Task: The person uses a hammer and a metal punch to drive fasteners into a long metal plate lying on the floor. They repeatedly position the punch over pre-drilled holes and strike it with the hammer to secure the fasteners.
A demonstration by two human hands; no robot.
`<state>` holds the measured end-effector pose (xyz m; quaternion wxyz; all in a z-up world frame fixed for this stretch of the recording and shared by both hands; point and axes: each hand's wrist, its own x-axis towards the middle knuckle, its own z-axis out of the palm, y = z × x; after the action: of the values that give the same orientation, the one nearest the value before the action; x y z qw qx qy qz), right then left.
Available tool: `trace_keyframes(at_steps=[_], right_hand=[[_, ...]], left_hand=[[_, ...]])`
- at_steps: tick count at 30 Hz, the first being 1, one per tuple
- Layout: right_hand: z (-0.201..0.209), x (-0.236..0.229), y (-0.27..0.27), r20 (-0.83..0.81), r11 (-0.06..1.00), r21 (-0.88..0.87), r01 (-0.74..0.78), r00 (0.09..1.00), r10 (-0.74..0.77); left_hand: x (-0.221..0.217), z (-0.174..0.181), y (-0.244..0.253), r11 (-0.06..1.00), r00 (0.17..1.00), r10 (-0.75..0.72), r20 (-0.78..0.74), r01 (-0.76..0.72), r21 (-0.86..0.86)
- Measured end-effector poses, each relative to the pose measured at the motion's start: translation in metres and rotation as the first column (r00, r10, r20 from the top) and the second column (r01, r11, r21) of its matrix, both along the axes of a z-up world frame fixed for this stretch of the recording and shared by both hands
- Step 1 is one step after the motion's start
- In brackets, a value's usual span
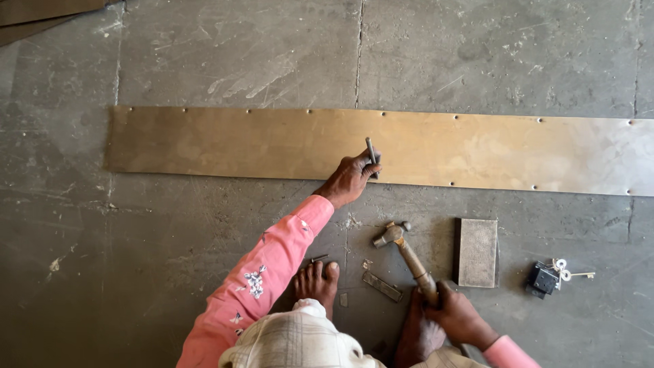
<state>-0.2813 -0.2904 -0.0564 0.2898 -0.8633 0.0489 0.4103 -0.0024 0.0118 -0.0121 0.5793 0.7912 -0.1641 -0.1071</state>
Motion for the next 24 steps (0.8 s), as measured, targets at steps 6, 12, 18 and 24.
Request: trace_keyframes(at_steps=[6,12,18,24], right_hand=[[0.066,0.042,-0.04,-0.013,0.879,0.344,0.331,0.938,-0.347],[0.159,0.084,-0.081,0.75,0.879,0.469,-0.082,0.564,-0.347],[0.18,0.119,-0.048,0.5,0.955,-0.198,-0.222,0.815,0.293],[0.218,0.112,-0.053,-0.043,0.492,0.649,0.58,0.674,-0.737]], left_hand=[[0.005,0.004,0.0,0.985,1.0,-0.022,0.003,0.021,0.173],[0.0,-0.011,-0.006,0.956,0.93,-0.172,0.325,0.078,0.283],[-0.012,-0.024,-0.007,0.909,0.908,-0.225,0.354,0.065,0.412],[-0.003,-0.016,-0.011,0.898,0.927,-0.207,0.312,0.054,0.436]])
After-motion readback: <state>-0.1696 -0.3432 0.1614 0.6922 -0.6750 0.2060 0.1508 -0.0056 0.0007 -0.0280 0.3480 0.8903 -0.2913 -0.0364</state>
